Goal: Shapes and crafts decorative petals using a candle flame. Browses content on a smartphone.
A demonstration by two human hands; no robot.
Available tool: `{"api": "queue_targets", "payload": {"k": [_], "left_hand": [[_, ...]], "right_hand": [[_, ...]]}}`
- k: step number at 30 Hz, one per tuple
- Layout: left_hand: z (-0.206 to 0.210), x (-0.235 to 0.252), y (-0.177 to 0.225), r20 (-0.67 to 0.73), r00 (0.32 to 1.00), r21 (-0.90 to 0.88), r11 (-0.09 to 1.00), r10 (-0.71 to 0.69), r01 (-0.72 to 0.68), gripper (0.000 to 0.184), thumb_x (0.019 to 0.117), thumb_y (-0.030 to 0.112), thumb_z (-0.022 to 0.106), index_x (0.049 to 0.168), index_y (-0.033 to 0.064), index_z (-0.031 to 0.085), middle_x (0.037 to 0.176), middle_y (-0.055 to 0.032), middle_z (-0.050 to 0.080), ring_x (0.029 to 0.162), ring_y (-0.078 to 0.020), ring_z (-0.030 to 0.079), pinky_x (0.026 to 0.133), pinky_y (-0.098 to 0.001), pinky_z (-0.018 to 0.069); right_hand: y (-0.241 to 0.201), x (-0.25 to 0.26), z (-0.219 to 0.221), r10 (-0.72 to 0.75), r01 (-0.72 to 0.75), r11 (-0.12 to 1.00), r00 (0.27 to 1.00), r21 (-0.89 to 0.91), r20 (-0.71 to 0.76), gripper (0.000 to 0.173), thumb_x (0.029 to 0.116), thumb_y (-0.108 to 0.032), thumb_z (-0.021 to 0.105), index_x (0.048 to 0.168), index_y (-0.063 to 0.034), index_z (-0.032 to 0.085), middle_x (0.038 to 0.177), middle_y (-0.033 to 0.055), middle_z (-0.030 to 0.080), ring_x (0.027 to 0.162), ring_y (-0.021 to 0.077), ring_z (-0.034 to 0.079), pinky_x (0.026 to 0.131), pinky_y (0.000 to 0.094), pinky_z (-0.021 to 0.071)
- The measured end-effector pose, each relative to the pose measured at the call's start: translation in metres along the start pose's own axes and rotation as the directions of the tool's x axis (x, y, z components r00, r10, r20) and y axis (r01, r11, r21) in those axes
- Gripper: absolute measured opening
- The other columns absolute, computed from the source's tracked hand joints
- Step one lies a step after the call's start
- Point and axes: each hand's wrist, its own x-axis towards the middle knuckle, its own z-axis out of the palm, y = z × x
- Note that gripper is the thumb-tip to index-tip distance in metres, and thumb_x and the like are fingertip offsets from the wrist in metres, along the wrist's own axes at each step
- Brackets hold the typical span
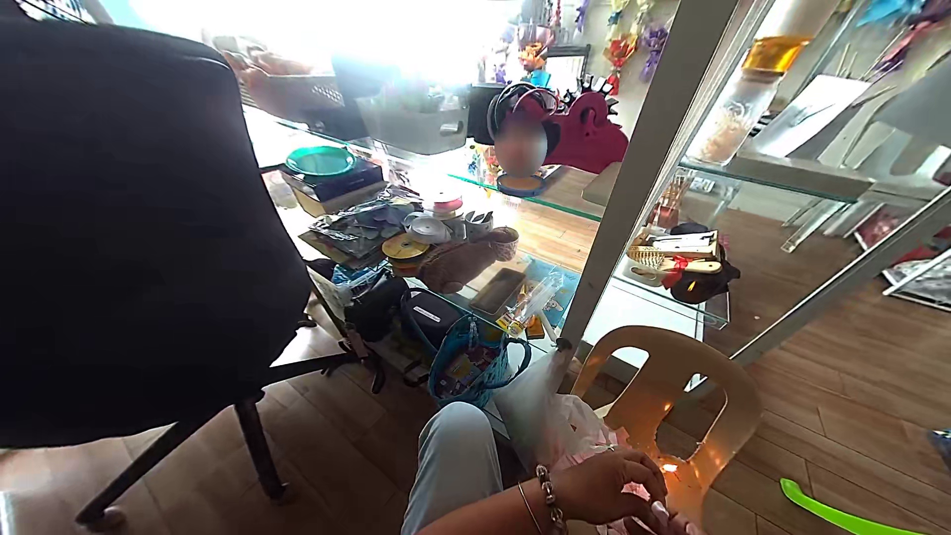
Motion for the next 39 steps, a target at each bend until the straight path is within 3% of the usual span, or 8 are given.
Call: {"api": "queue_targets", "payload": {"k": [2,5,9,13,22,28,33,39], "left_hand": [[0.005,0.001,-0.001,-0.086,0.996,-0.012,1.000,-0.025,0.024,0.010,0.0925,-0.004,0.063,0.098,-0.0112,0.067,0.114,-0.0245,0.064,0.111,-0.0294,0.061,0.099,-0.0393,0.0484],[0.014,0.005,0.002,-0.234,0.962,-0.207,0.974,-0.142,0.094,0.013,0.0969,-0.003,0.057,0.105,-0.0113,0.063,0.109,-0.0168,0.063,0.100,-0.0167,0.062,0.089,-0.0313,0.0526],[0.021,0.010,0.009,-0.288,0.868,-0.615,0.772,-0.406,0.157,0.012,0.1012,0.002,0.052,0.105,0.0056,0.062,0.095,0.0061,0.066,0.088,-0.0016,0.064,0.083,-0.0247,0.0552],[0.026,0.021,0.010,-0.285,0.754,-0.762,0.617,-0.591,0.196,0.012,0.1029,0.001,0.050,0.109,0.0032,0.060,0.103,-0.0016,0.068,0.096,-0.0106,0.067,0.086,-0.0302,0.0574],[0.047,0.040,0.004,-0.270,0.753,-0.832,0.538,-0.600,0.131,0.017,0.1002,-0.006,0.051,0.101,0.0060,0.063,0.094,-0.0022,0.072,0.088,-0.0116,0.071,0.085,-0.0305,0.0595],[0.055,0.042,-0.004,-0.279,0.784,-0.750,0.636,-0.554,0.182,0.013,0.0954,-0.005,0.060,0.099,0.0064,0.066,0.095,-0.0016,0.072,0.088,-0.0106,0.069,0.086,-0.0304,0.0589],[0.047,0.045,0.000,-0.202,0.924,-0.380,0.896,-0.323,0.230,0.049,0.0913,0.005,0.071,0.136,-0.0007,0.052,0.123,-0.0049,0.066,0.106,-0.0128,0.067,0.091,-0.0303,0.0587],[0.043,0.055,0.009,-0.163,0.973,0.118,0.975,-0.166,0.186,0.019,0.0966,0.011,0.066,0.114,0.0032,0.071,0.111,-0.0024,0.072,0.103,-0.0062,0.066,0.091,-0.0252,0.0545]], "right_hand": [[-0.003,0.005,0.002,-0.046,0.047,0.999,0.998,0.007,-0.053,0.010,0.1041,-0.019,0.055,0.112,-0.0139,0.058,0.103,0.0014,0.073,0.094,0.0167,0.072,0.084,0.0385,0.0608],[-0.006,0.012,0.007,-0.243,0.243,0.970,0.954,-0.023,-0.178,0.015,0.1071,-0.017,0.044,0.114,-0.0134,0.057,0.100,0.0001,0.072,0.089,0.0136,0.071,0.077,0.0345,0.0601],[-0.016,0.016,0.018,-0.589,0.532,0.806,0.767,-0.260,-0.256,0.019,0.0990,-0.012,0.056,0.117,-0.0061,0.057,0.106,0.0004,0.068,0.092,0.0102,0.068,0.080,0.0293,0.0597],[-0.015,0.017,0.016,-0.804,0.662,0.565,0.577,-0.492,-0.147,0.016,0.0954,-0.004,0.063,0.111,-0.0008,0.065,0.106,0.0007,0.072,0.097,0.0072,0.069,0.086,0.0258,0.0586],[-0.007,0.015,0.007,-0.822,0.687,0.552,0.542,-0.472,-0.173,0.017,0.0911,-0.001,0.071,0.107,0.0045,0.071,0.103,0.0048,0.074,0.091,0.0068,0.071,0.083,0.0238,0.0605],[-0.010,0.005,-0.003,-0.826,0.657,0.537,0.536,-0.529,-0.172,0.012,0.0969,-0.005,0.063,0.104,0.0041,0.068,0.099,0.0038,0.071,0.089,0.0035,0.068,0.082,0.0204,0.0588],[-0.018,-0.006,-0.020,-0.812,0.566,0.495,0.572,-0.659,-0.117,0.019,0.1009,-0.013,0.057,0.106,0.0032,0.066,0.100,0.0062,0.068,0.091,0.0025,0.064,0.083,0.0183,0.0542],[-0.022,-0.018,-0.033,-0.820,0.521,0.396,0.571,-0.756,-0.037,0.024,0.1013,-0.017,0.055,0.106,0.0027,0.068,0.102,0.0120,0.068,0.100,0.0123,0.064,0.091,0.0269,0.0518]]}}
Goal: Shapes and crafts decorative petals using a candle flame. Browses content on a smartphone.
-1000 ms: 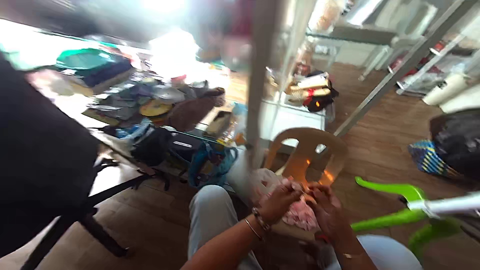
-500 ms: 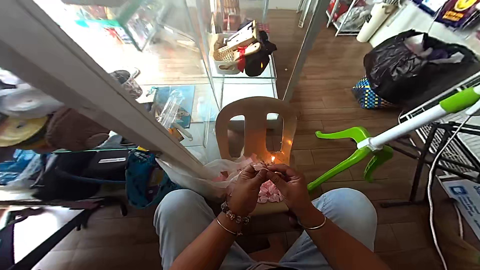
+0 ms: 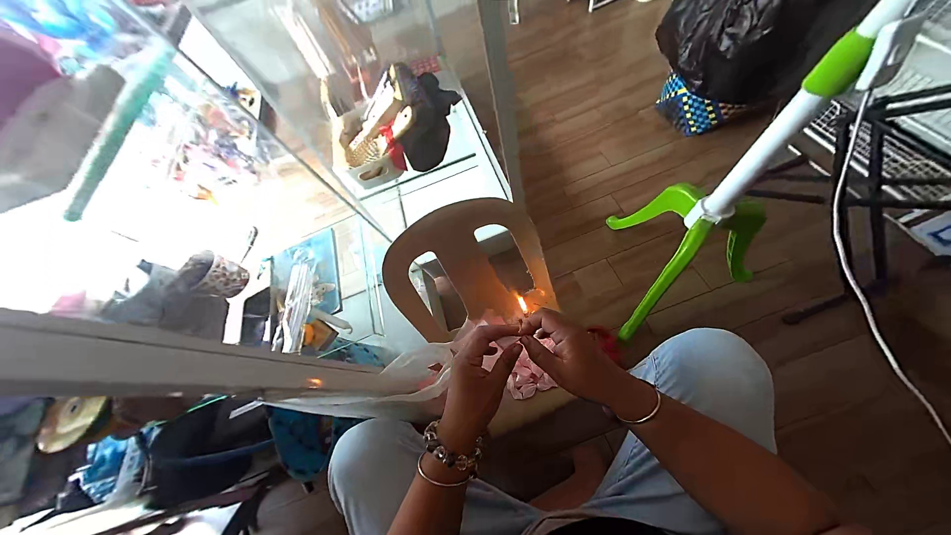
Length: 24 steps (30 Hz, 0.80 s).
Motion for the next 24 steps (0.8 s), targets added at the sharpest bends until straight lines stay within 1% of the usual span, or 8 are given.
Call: {"api": "queue_targets", "payload": {"k": [6,10,12,14,16,18,20,24], "left_hand": [[0.005,0.006,0.008,0.012,1.000,0.304,0.953,0.000,-0.004,0.019,0.0972,0.019,0.062,0.103,0.0036,0.071,0.097,-0.0015,0.070,0.086,-0.0015,0.064,0.077,-0.0181,0.0521],[0.014,0.015,0.010,0.017,0.995,0.284,0.954,-0.102,0.093,0.016,0.0981,0.014,0.059,0.101,0.0006,0.067,0.087,0.0008,0.065,0.069,0.0035,0.056,0.063,-0.0131,0.0473],[0.020,0.023,0.001,0.033,0.981,0.242,0.953,-0.193,0.179,0.014,0.1008,0.010,0.055,0.102,-0.0016,0.063,0.082,0.0014,0.065,0.068,0.0021,0.058,0.064,-0.0159,0.0498],[0.029,0.032,-0.018,0.035,0.944,0.196,0.928,-0.329,0.316,0.014,0.1038,0.009,0.052,0.105,-0.0018,0.060,0.080,0.0003,0.065,0.066,-0.0017,0.060,0.063,-0.0197,0.0508],[0.040,0.040,-0.044,0.030,0.893,0.161,0.884,-0.450,0.440,0.015,0.1060,0.011,0.052,0.105,-0.0003,0.061,0.079,-0.0013,0.065,0.064,-0.0049,0.060,0.060,-0.0215,0.0511],[0.052,0.046,-0.075,0.032,0.851,0.143,0.845,-0.524,0.515,0.016,0.1067,0.012,0.052,0.104,0.0004,0.062,0.078,-0.0025,0.063,0.065,-0.0067,0.060,0.058,-0.0226,0.0498],[0.063,0.050,-0.098,0.024,0.808,0.188,0.797,-0.588,0.574,0.019,0.1075,0.013,0.051,0.107,-0.0017,0.062,0.081,-0.0060,0.063,0.068,-0.0097,0.060,0.059,-0.0255,0.0492],[0.080,0.062,-0.114,-0.008,0.701,0.378,0.647,-0.713,0.662,0.028,0.1095,0.016,0.047,0.121,-0.0057,0.061,0.098,-0.0164,0.066,0.080,-0.0192,0.063,0.074,-0.0359,0.0530]], "right_hand": [[-0.007,0.001,-0.010,0.027,-0.025,0.998,0.999,-0.056,0.035,0.023,0.1012,-0.016,0.054,0.103,0.0010,0.068,0.099,0.0121,0.068,0.097,0.0174,0.062,0.088,0.0308,0.0497],[-0.015,0.006,-0.022,0.166,-0.163,0.985,0.985,-0.061,0.042,0.022,0.1022,-0.016,0.057,0.108,0.0025,0.069,0.100,0.0145,0.067,0.094,0.0213,0.063,0.086,0.0355,0.0518],[-0.015,0.011,-0.040,0.222,-0.222,0.974,0.975,-0.048,-0.015,0.031,0.1009,-0.018,0.063,0.124,0.0025,0.062,0.116,0.0184,0.066,0.104,0.0277,0.066,0.092,0.0445,0.0549],[-0.012,0.009,-0.062,0.229,-0.234,0.972,0.958,-0.010,-0.172,0.050,0.1009,-0.027,0.065,0.140,-0.0006,0.049,0.126,0.0183,0.063,0.106,0.0289,0.066,0.089,0.0456,0.0569],[-0.012,0.011,-0.082,0.246,-0.236,0.969,0.899,0.073,-0.364,0.049,0.1027,-0.029,0.061,0.141,-0.0023,0.046,0.123,0.0162,0.064,0.101,0.0250,0.066,0.082,0.0411,0.0572],[-0.011,0.020,-0.094,0.304,-0.234,0.951,0.826,0.201,-0.474,0.044,0.1028,-0.026,0.060,0.137,-0.0007,0.048,0.120,0.0137,0.063,0.098,0.0176,0.066,0.082,0.0333,0.0558],[-0.012,0.020,-0.095,0.335,-0.236,0.938,0.804,0.253,-0.491,0.042,0.1036,-0.025,0.059,0.137,-0.0014,0.048,0.117,0.0125,0.064,0.093,0.0167,0.066,0.079,0.0327,0.0562],[-0.009,0.016,-0.086,0.308,-0.224,0.948,0.825,0.228,-0.474,0.041,0.1056,-0.029,0.056,0.138,-0.0049,0.047,0.113,0.0125,0.064,0.081,0.0205,0.064,0.066,0.0360,0.0552]]}}
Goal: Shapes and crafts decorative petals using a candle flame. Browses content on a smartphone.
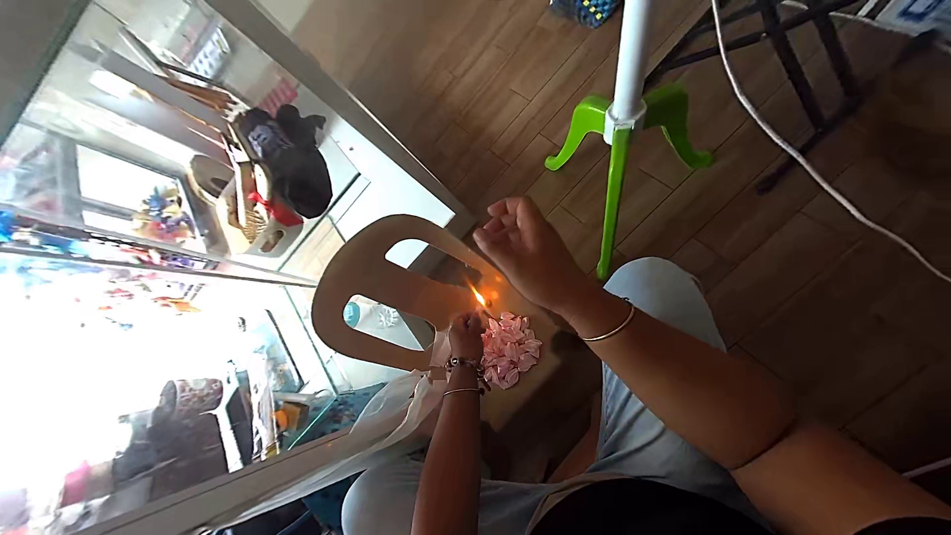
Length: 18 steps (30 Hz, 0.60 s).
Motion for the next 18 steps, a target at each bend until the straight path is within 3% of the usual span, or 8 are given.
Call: {"api": "queue_targets", "payload": {"k": [4,9,13,16,18], "left_hand": [[0.012,0.014,-0.003,-0.008,1.000,0.024,1.000,-0.019,0.019,0.026,0.1081,0.012,0.048,0.121,-0.0069,0.060,0.094,-0.0159,0.063,0.077,-0.0184,0.060,0.074,-0.0343,0.0520],[0.013,0.016,0.001,-0.009,1.000,0.077,0.997,-0.017,0.018,0.027,0.1079,0.011,0.048,0.122,-0.0072,0.061,0.097,-0.0185,0.066,0.081,-0.0214,0.064,0.080,-0.0376,0.0537],[0.014,0.016,0.002,-0.044,0.999,0.074,0.997,0.002,0.001,0.022,0.1064,0.010,0.050,0.111,-0.0055,0.064,0.081,-0.0110,0.060,0.068,-0.0150,0.056,0.067,-0.0321,0.0501],[0.016,0.029,-0.008,-0.051,0.999,0.005,1.000,0.008,-0.008,0.023,0.1072,0.010,0.050,0.113,-0.0072,0.064,0.084,-0.0133,0.063,0.070,-0.0159,0.060,0.072,-0.0336,0.0534],[0.017,0.026,-0.005,-0.069,0.998,-0.023,1.000,-0.009,0.007,0.022,0.1068,0.010,0.051,0.114,-0.0066,0.064,0.083,-0.0120,0.062,0.068,-0.0146,0.059,0.069,-0.0318,0.0524]], "right_hand": [[0.000,0.004,0.005,0.026,-0.026,0.999,0.999,0.018,0.018,0.041,0.1050,-0.029,0.057,0.137,-0.0063,0.047,0.117,0.0130,0.063,0.090,0.0224,0.066,0.071,0.0386,0.0565],[-0.006,-0.005,0.004,0.090,-0.092,0.995,0.995,0.041,0.053,0.046,0.1036,-0.035,0.060,0.139,-0.0092,0.045,0.115,0.0121,0.064,0.087,0.0240,0.067,0.067,0.0388,0.0562],[-0.006,-0.006,0.005,0.088,-0.090,0.995,0.994,0.033,0.066,0.045,0.1036,-0.035,0.060,0.138,-0.0094,0.046,0.116,0.0113,0.064,0.089,0.0234,0.066,0.068,0.0384,0.0561],[-0.010,-0.005,0.005,0.085,-0.087,0.996,0.994,0.020,0.069,0.043,0.1042,-0.033,0.059,0.137,-0.0081,0.046,0.115,0.0114,0.064,0.088,0.0231,0.066,0.068,0.0379,0.0557],[-0.012,-0.005,0.005,0.087,-0.089,0.996,0.994,0.021,0.066,0.043,0.1041,-0.032,0.060,0.137,-0.0078,0.046,0.113,0.0111,0.064,0.088,0.0226,0.065,0.068,0.0376,0.0555]]}}
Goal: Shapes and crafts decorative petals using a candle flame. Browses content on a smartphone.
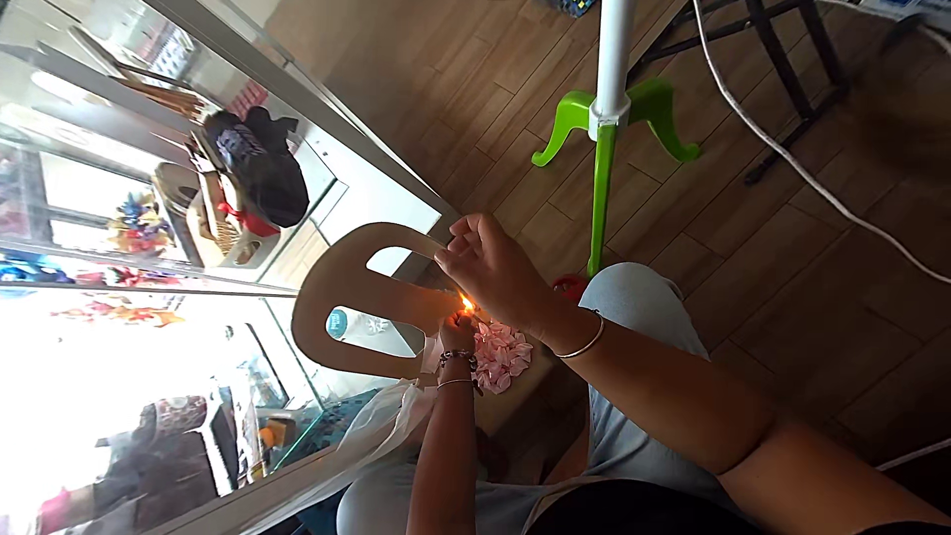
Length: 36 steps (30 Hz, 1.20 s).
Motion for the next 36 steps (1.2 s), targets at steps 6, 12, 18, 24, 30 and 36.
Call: {"api": "queue_targets", "payload": {"k": [6,12,18,24,30,36], "left_hand": [[0.001,-0.015,0.018,-0.038,0.997,-0.049,0.997,-0.065,0.063,0.021,0.1077,0.014,0.052,0.109,-0.0040,0.063,0.079,-0.0072,0.057,0.064,-0.0105,0.052,0.062,-0.0275,0.0473],[0.005,-0.010,0.010,-0.029,0.999,-0.066,0.997,-0.033,0.031,0.020,0.1062,0.013,0.054,0.103,-0.0045,0.064,0.074,-0.0050,0.055,0.059,-0.0094,0.050,0.059,-0.0263,0.0458],[0.006,0.001,0.001,-0.046,0.999,-0.028,1.000,-0.008,0.007,0.020,0.1056,0.011,0.055,0.108,-0.0054,0.066,0.082,-0.0101,0.062,0.070,-0.0133,0.058,0.071,-0.0312,0.0512],[-0.002,-0.014,0.021,-0.038,0.999,0.064,0.998,-0.025,0.028,0.024,0.1063,0.012,0.053,0.120,-0.0041,0.064,0.095,-0.0147,0.065,0.079,-0.0176,0.060,0.079,-0.0357,0.0514],[0.001,-0.012,0.016,-0.041,0.999,0.069,0.998,-0.010,0.013,0.021,0.1050,0.013,0.056,0.114,-0.0034,0.066,0.090,-0.0128,0.064,0.077,-0.0172,0.059,0.077,-0.0357,0.0504],[-0.002,-0.001,0.017,-0.034,0.998,0.123,0.990,-0.062,0.065,0.025,0.1056,0.015,0.056,0.121,-0.0018,0.066,0.104,-0.0189,0.068,0.091,-0.0248,0.065,0.089,-0.0426,0.0515]], "right_hand": [[0.001,-0.001,0.000,0.011,-0.011,1.000,1.000,0.015,0.012,0.043,0.1041,-0.033,0.059,0.137,-0.0083,0.047,0.114,0.0109,0.063,0.091,0.0229,0.065,0.070,0.0383,0.0559],[-0.002,-0.001,-0.001,0.023,-0.024,1.000,0.999,0.012,0.024,0.042,0.1042,-0.032,0.059,0.137,-0.0081,0.046,0.115,0.0114,0.063,0.089,0.0231,0.065,0.069,0.0377,0.0557],[-0.002,-0.001,0.000,0.012,-0.012,1.000,1.000,0.012,0.024,0.040,0.1043,-0.030,0.059,0.135,-0.0076,0.047,0.113,0.0111,0.064,0.089,0.0228,0.065,0.069,0.0373,0.0556],[0.000,-0.001,0.000,0.012,-0.012,1.000,1.000,-0.001,0.028,0.042,0.1043,-0.033,0.059,0.136,-0.0082,0.046,0.113,0.0112,0.063,0.087,0.0229,0.065,0.067,0.0377,0.0555],[-0.001,0.000,0.001,0.013,-0.013,1.000,1.000,0.004,0.026,0.041,0.1042,-0.030,0.060,0.135,-0.0069,0.047,0.112,0.0117,0.063,0.087,0.0229,0.064,0.068,0.0372,0.0552],[-0.001,0.001,0.003,0.017,-0.016,1.000,0.999,-0.010,0.029,0.042,0.1046,-0.031,0.059,0.136,-0.0070,0.046,0.114,0.0120,0.063,0.091,0.0233,0.065,0.070,0.0380,0.0559]]}}
